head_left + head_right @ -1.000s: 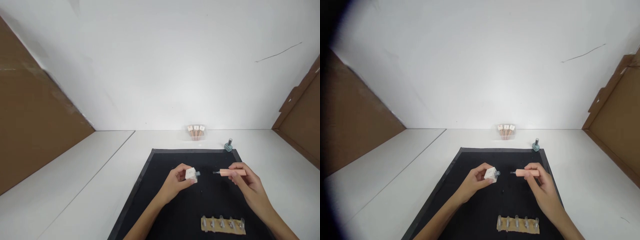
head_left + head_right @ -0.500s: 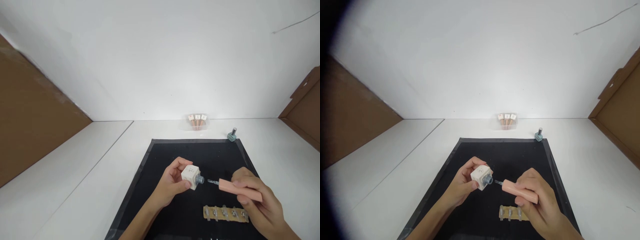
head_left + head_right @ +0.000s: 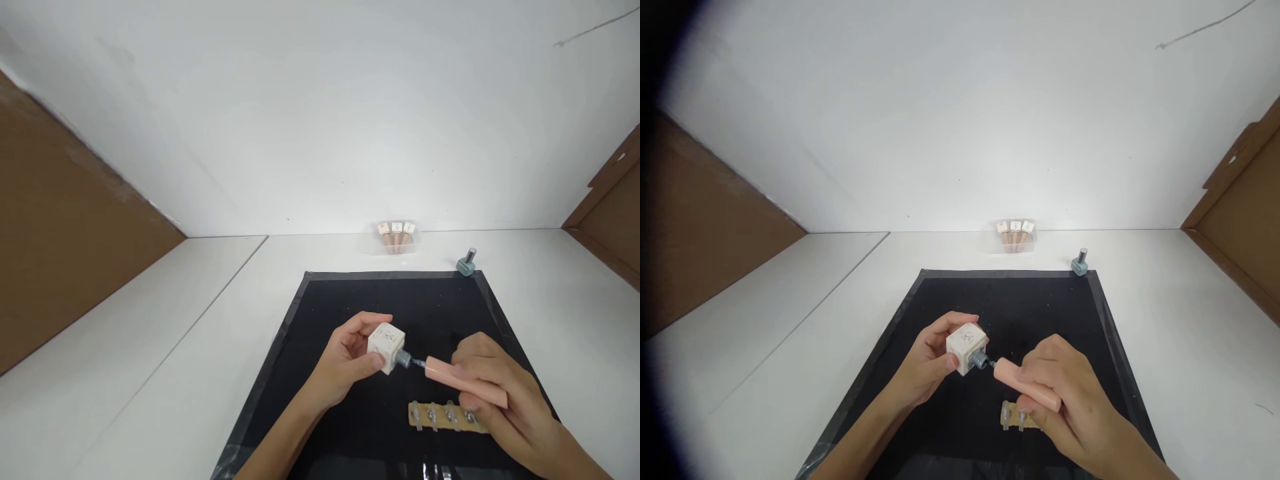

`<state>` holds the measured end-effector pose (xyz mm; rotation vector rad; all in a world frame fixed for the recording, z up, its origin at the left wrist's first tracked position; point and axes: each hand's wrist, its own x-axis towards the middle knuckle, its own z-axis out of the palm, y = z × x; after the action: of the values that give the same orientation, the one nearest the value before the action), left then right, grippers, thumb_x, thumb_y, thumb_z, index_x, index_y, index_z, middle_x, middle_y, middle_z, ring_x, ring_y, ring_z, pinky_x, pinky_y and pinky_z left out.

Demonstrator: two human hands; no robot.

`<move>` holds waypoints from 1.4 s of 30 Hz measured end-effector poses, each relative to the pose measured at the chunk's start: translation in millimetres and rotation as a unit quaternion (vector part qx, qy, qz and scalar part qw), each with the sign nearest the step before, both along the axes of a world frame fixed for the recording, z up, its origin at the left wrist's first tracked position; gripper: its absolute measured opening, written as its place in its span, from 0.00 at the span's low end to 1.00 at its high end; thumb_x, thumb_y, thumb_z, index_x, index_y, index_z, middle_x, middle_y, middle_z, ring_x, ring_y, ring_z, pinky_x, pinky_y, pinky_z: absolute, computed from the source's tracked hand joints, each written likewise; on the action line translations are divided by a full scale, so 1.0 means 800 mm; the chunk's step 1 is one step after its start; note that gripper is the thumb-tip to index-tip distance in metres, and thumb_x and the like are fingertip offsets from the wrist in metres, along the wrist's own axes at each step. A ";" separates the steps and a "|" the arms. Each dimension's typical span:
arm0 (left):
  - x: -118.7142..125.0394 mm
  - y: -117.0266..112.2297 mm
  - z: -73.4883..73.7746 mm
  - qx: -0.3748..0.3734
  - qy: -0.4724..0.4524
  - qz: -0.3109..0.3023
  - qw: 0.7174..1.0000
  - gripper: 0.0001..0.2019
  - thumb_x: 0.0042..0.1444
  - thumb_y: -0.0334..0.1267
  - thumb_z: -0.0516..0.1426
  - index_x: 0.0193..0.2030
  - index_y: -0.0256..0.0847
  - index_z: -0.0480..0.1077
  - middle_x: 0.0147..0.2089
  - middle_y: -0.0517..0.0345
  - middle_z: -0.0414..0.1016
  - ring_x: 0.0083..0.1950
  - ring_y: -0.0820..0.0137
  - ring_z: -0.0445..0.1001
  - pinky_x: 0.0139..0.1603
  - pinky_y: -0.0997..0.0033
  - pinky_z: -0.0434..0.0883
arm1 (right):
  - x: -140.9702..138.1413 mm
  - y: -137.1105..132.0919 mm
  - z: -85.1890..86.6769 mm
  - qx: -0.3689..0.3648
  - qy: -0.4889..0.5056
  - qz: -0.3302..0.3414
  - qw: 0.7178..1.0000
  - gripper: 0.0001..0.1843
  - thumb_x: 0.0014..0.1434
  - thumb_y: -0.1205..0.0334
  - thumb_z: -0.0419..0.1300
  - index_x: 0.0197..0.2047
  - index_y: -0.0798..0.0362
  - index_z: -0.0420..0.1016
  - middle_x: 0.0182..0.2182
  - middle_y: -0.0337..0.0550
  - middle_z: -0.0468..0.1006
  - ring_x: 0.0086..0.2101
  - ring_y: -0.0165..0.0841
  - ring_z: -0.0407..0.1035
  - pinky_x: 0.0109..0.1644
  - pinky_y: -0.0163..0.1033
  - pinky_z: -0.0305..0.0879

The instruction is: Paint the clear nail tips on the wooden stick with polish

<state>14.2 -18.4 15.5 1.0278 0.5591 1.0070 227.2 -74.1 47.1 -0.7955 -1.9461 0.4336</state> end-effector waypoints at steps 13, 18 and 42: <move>-0.003 0.000 -0.003 0.000 0.029 0.066 0.997 0.20 0.36 0.44 0.71 0.40 0.48 0.81 0.32 0.55 0.80 0.31 0.70 0.74 0.33 0.74 0.70 | -0.004 0.004 0.002 0.036 -0.055 0.029 0.997 0.09 0.70 0.64 0.44 0.47 0.51 0.64 0.26 0.41 0.73 0.27 0.32 0.68 0.29 0.37 0.69; -0.005 0.000 -0.004 0.005 0.047 0.060 0.997 0.21 0.37 0.45 0.71 0.42 0.48 0.80 0.33 0.54 0.81 0.32 0.69 0.75 0.34 0.73 0.70 | -0.004 0.005 0.002 0.027 -0.059 0.033 0.997 0.09 0.70 0.64 0.43 0.47 0.51 0.64 0.27 0.41 0.73 0.27 0.31 0.67 0.29 0.36 0.69; -0.006 -0.001 -0.005 0.005 0.067 0.061 0.996 0.24 0.36 0.48 0.70 0.42 0.44 0.80 0.34 0.52 0.81 0.33 0.66 0.75 0.35 0.69 0.71 | -0.002 0.002 -0.009 -0.101 0.079 0.038 0.991 0.09 0.68 0.56 0.50 0.46 0.47 0.69 0.29 0.40 0.71 0.28 0.31 0.68 0.27 0.34 0.68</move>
<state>9.0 -19.1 11.3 1.0852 0.7347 1.0540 225.7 -72.2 40.3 -0.7910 -1.8076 0.7280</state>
